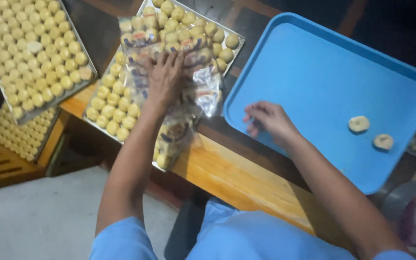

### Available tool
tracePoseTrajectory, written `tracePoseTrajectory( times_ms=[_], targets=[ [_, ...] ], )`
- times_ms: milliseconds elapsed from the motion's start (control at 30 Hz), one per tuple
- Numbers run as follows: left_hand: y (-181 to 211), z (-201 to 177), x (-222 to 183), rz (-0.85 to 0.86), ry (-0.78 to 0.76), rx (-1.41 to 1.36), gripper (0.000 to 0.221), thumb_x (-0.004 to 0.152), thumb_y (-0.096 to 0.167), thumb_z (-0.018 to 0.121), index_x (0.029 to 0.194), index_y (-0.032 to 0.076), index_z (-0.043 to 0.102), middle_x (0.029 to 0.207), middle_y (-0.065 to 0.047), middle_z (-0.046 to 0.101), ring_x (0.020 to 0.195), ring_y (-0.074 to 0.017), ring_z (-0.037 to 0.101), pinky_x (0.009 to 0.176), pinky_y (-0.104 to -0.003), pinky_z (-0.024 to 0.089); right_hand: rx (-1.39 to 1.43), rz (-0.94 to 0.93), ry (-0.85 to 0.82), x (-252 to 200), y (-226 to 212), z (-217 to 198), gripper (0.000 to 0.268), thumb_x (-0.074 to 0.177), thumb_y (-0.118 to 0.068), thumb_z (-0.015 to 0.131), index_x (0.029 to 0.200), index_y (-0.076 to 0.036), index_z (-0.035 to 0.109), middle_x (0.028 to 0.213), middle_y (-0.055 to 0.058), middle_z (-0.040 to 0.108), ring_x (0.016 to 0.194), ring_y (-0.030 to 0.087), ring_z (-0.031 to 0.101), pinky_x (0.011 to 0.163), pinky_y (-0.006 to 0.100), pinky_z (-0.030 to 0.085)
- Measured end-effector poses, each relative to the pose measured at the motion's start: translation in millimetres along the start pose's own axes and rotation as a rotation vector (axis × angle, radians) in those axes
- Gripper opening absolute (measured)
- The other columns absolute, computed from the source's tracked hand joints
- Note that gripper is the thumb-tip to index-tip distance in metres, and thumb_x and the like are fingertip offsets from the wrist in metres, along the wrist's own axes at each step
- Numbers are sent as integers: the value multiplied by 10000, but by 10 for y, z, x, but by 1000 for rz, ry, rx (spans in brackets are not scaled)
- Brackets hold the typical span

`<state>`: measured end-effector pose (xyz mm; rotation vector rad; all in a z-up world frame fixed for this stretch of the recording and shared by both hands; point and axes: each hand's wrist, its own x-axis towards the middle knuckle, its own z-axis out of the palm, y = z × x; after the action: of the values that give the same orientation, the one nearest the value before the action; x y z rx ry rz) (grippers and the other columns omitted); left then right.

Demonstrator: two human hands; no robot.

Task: The person repeatedly picks small round dough balls from a tray, places them into clear plastic bags, and then puts the filled bags into a black bin. The process is repeated multiple times with consistent hand movements.

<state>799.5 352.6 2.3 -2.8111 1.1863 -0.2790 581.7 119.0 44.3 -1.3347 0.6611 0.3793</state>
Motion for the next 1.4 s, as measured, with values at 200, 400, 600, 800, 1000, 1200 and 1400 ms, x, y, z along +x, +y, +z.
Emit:
tracePoseTrajectory(
  times_ms=[200,400,600,800,1000,1200,1400],
  targets=[
    [-91,107,139,105,349,35,479,684,146,709,1157,170,633,949,-3,608,928,-198,517,726,-382,357,190,-30,135,763,-39,344,275,941,-143,538,1138,48,566,887,170,673,550,259,688,353,355,580],
    [-210,291,283,155,342,14,91,856,162,657,944,177,643,807,36,603,828,-155,531,745,-359,348,151,90,59,878,-30,508,415,884,-329,708,1028,42,591,763,170,647,435,286,650,257,379,520],
    [-212,129,322,287,412,-104,73,878,142,645,948,137,670,737,-42,560,761,-215,560,676,-351,389,35,45,116,970,24,554,227,885,-130,686,928,82,615,674,132,643,403,214,632,238,275,506],
    [-193,186,267,280,336,-260,27,883,129,654,887,144,677,729,-22,575,732,-205,562,653,-322,413,-92,20,234,1007,16,556,139,907,-121,644,920,17,629,625,97,645,393,151,598,239,236,476],
    [-204,109,269,245,278,-369,68,820,104,716,832,130,654,684,-27,535,683,-226,561,576,-312,426,-46,22,212,815,-111,612,256,914,-187,640,1029,30,569,617,144,653,387,203,604,289,271,509],
    [-178,0,271,180,168,-588,122,787,64,763,869,118,692,702,-29,581,693,-237,588,605,-314,468,370,130,148,860,58,701,217,917,-140,607,973,66,574,730,191,678,478,243,668,369,276,565],
    [-135,104,200,140,138,-667,113,800,50,745,866,120,684,712,-36,584,703,-245,601,593,-325,494,530,4,234,875,53,835,235,987,-173,524,1066,40,586,892,210,679,675,303,724,544,374,630]
  ],
)
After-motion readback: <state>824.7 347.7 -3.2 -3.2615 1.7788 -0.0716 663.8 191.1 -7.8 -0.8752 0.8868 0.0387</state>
